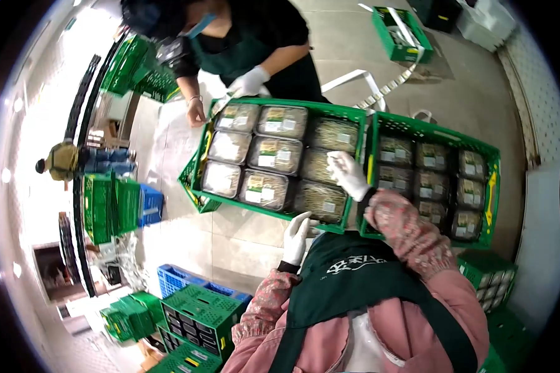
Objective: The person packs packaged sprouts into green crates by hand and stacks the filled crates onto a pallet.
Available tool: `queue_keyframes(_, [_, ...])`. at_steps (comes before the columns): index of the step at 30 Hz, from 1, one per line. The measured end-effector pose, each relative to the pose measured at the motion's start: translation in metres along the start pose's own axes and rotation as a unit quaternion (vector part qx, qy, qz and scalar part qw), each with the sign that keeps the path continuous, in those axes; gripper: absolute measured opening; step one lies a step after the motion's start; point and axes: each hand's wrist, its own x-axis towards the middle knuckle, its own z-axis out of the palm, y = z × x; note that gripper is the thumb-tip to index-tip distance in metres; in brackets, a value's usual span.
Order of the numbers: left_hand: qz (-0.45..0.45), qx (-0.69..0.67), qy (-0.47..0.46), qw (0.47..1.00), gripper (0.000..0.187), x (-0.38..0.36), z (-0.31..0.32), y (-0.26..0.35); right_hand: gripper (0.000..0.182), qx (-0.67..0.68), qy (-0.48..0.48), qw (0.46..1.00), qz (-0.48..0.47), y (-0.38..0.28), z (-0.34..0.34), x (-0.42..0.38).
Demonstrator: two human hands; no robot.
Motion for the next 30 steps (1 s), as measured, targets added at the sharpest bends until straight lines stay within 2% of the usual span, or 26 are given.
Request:
queue_keyframes(2, [0.036, 0.008, 0.063, 0.997, 0.034, -0.009, -0.034, 0.01, 0.051, -0.206, 0.065, 0.974, 0.061, 0.059, 0.066, 0.039])
queue_keyframes(4, [0.057, 0.013, 0.128, 0.99, 0.033, -0.017, -0.07, 0.014, 0.069, -0.239, 0.175, 0.951, 0.09, 0.111, 0.125, 0.057])
queue_keyframes(5, [0.065, 0.015, 0.164, 0.984, 0.033, -0.02, -0.082, 0.022, 0.076, -0.246, 0.175, 0.944, 0.132, 0.106, 0.145, 0.054])
queue_keyframes(6, [0.073, 0.016, 0.199, 0.977, 0.032, -0.019, -0.092, 0.029, 0.075, -0.274, 0.192, 0.925, 0.182, 0.078, 0.162, 0.044])
queue_keyframes(8, [0.094, 0.031, 0.233, 0.967, 0.029, -0.006, -0.114, 0.037, 0.071, -0.219, 0.212, 0.909, 0.285, 0.08, 0.18, 0.052])
queue_keyframes(10, [0.133, 0.027, 0.243, 0.96, 0.027, 0.021, -0.129, 0.051, 0.067, -0.205, 0.258, 0.9, 0.286, 0.08, 0.182, 0.055])
queue_keyframes(12, [0.185, 0.055, 0.245, 0.95, 0.027, 0.063, -0.141, 0.061, 0.063, -0.187, 0.249, 0.923, 0.227, 0.084, 0.172, 0.055])
queue_keyframes(14, [0.177, 0.04, 0.218, 0.959, 0.026, 0.113, -0.144, 0.074, 0.05, -0.219, 0.303, 0.924, 0.078, 0.097, 0.16, 0.056])
queue_keyframes(15, [0.168, 0.023, 0.182, 0.969, 0.026, 0.139, -0.144, 0.077, 0.047, -0.206, 0.279, 0.936, 0.059, 0.082, 0.148, 0.052])
queue_keyframes(16, [0.167, 0.066, 0.174, 0.968, 0.028, 0.173, -0.146, 0.069, 0.044, -0.197, 0.264, 0.943, 0.041, 0.063, 0.13, 0.046])
queue_keyframes(17, [0.056, 0.0, 0.157, 0.986, 0.034, 0.185, -0.121, 0.088, 0.038, -0.184, 0.241, 0.953, -0.02, 0.064, 0.103, 0.044])
queue_keyframes(18, [0.005, -0.048, 0.101, 0.994, 0.044, 0.237, -0.14, 0.056, 0.034, -0.198, 0.199, 0.96, -0.008, 0.05, 0.07, 0.031])
queue_keyframes(20, [-0.123, -0.165, -0.012, 0.979, 0.064, 0.305, -0.136, 0.031, 0.032, -0.188, 0.232, 0.953, -0.048, 0.007, 0.008, -0.005])
queue_keyframes(22, [-0.151, -0.226, 0.063, 0.96, 0.082, 0.329, -0.09, 0.042, 0.032, -0.202, 0.201, 0.958, -0.038, -0.031, -0.074, -0.038])
queue_keyframes(23, [-0.149, -0.244, 0.131, 0.949, 0.083, 0.391, -0.115, -0.001, 0.03, -0.23, 0.262, 0.936, -0.055, -0.012, -0.117, -0.048])
queue_keyframes(24, [-0.155, -0.238, 0.196, 0.938, 0.068, 0.408, -0.12, -0.012, 0.03, -0.234, 0.243, 0.94, -0.049, -0.063, -0.147, -0.067])
queue_keyframes(25, [-0.056, -0.072, 0.156, 0.984, 0.056, 0.411, -0.138, -0.023, 0.03, -0.245, 0.263, 0.932, -0.05, -0.061, -0.186, -0.077])
queue_keyframes(26, [-0.005, -0.054, 0.166, 0.985, 0.047, 0.395, -0.129, -0.016, 0.028, -0.211, 0.273, 0.937, -0.06, -0.061, -0.219, -0.083])
queue_keyframes(27, [0.047, -0.035, 0.176, 0.983, 0.038, 0.377, -0.119, -0.008, 0.027, -0.21, 0.32, 0.919, -0.09, -0.054, -0.247, -0.085])
queue_keyframes(28, [0.048, -0.164, 0.24, 0.956, 0.031, 0.32, -0.078, 0.032, 0.06, -0.156, 0.289, 0.944, 0.029, -0.044, -0.286, -0.086])
queue_keyframes(29, [0.076, -0.119, 0.223, 0.964, 0.028, 0.271, -0.051, 0.054, 0.057, -0.111, 0.282, 0.952, 0.042, -0.021, -0.319, -0.081])
queue_keyframes(30, [0.16, -0.037, 0.18, 0.97, 0.024, 0.253, -0.063, 0.034, 0.059, -0.119, 0.297, 0.947, 0.032, 0.022, -0.354, -0.071])
